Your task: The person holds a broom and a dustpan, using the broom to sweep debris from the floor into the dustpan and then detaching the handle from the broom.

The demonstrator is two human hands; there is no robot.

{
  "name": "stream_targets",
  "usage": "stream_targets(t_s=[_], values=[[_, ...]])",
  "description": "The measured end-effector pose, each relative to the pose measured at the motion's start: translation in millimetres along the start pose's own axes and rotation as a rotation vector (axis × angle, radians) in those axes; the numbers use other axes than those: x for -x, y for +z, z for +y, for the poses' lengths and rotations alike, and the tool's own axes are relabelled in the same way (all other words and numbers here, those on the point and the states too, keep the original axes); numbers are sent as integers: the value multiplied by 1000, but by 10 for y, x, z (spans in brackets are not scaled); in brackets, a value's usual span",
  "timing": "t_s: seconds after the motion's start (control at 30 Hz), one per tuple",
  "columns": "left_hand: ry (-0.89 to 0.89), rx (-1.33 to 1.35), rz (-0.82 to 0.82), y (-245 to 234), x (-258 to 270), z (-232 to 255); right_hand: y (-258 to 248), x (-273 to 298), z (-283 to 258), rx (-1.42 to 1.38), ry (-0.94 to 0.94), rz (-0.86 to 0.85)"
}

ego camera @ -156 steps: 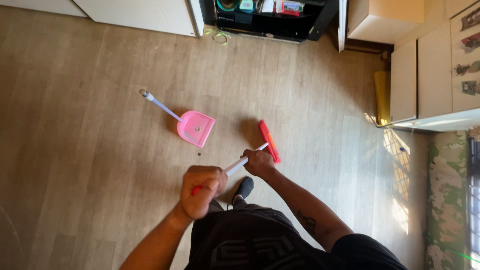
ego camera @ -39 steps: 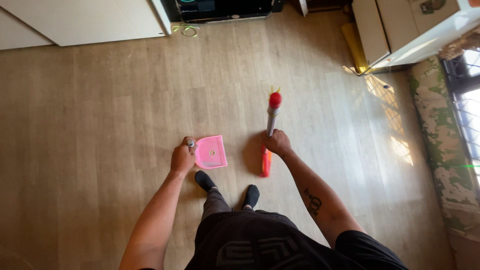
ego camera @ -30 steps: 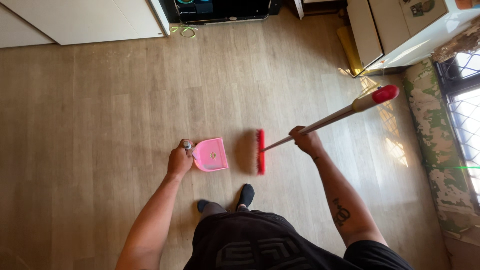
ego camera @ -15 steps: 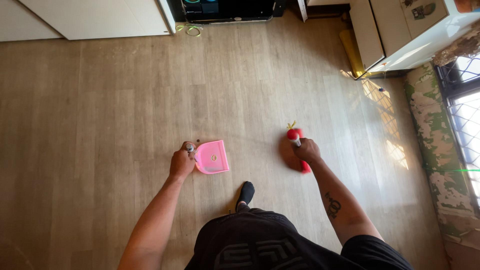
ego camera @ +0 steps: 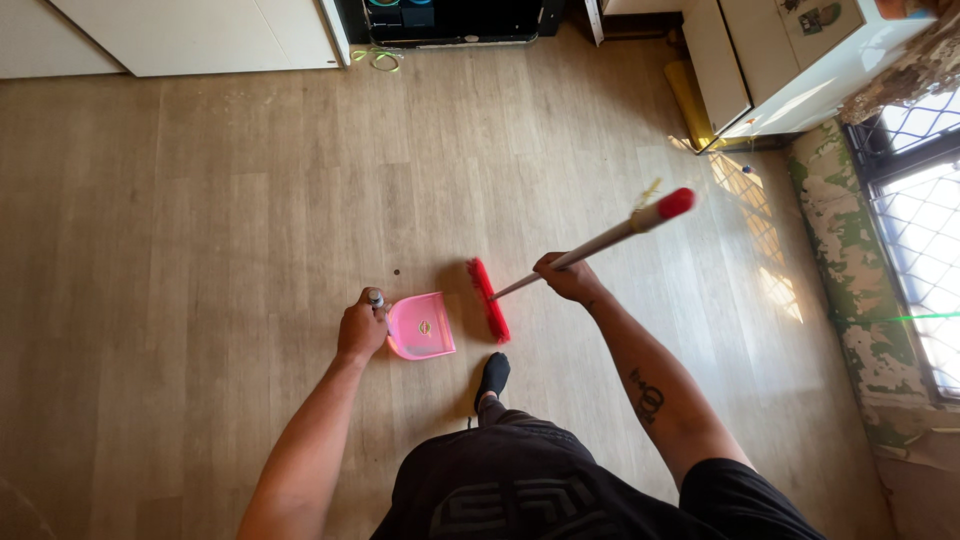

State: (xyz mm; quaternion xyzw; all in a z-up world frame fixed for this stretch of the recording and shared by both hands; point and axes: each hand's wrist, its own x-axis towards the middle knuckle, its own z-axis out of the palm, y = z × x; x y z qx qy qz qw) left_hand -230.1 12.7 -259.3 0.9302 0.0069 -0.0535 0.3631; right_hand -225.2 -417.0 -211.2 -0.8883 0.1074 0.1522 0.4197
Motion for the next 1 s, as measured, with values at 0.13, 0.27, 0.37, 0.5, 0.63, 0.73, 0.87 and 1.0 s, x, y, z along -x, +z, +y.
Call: stream_targets(t_s=[0.13,0.27,0.37,0.5,0.63,0.73,0.87,1.0], values=[[-18,-20,7,-196,284,-74,-83,357,52,-32,-1,19],[8,2,12,-335,574,-225,-101,685,119,187,-111,179],[67,31,44,-350,833,-411,75,857,212,324,171,201],[22,7,-3,-388,1189,-594,441,1055,512,349,264,190],[9,26,-19,-415,1480,-742,823,1279,682,339,266,183],[49,83,41,-421,1622,-854,1099,1460,605,286,206,161],[1,16,35,-370,1775,-917,1287,1645,340,168,39,184],[-22,37,-3,-362,1856,-848,1224,1814,126,-103,136,150]])
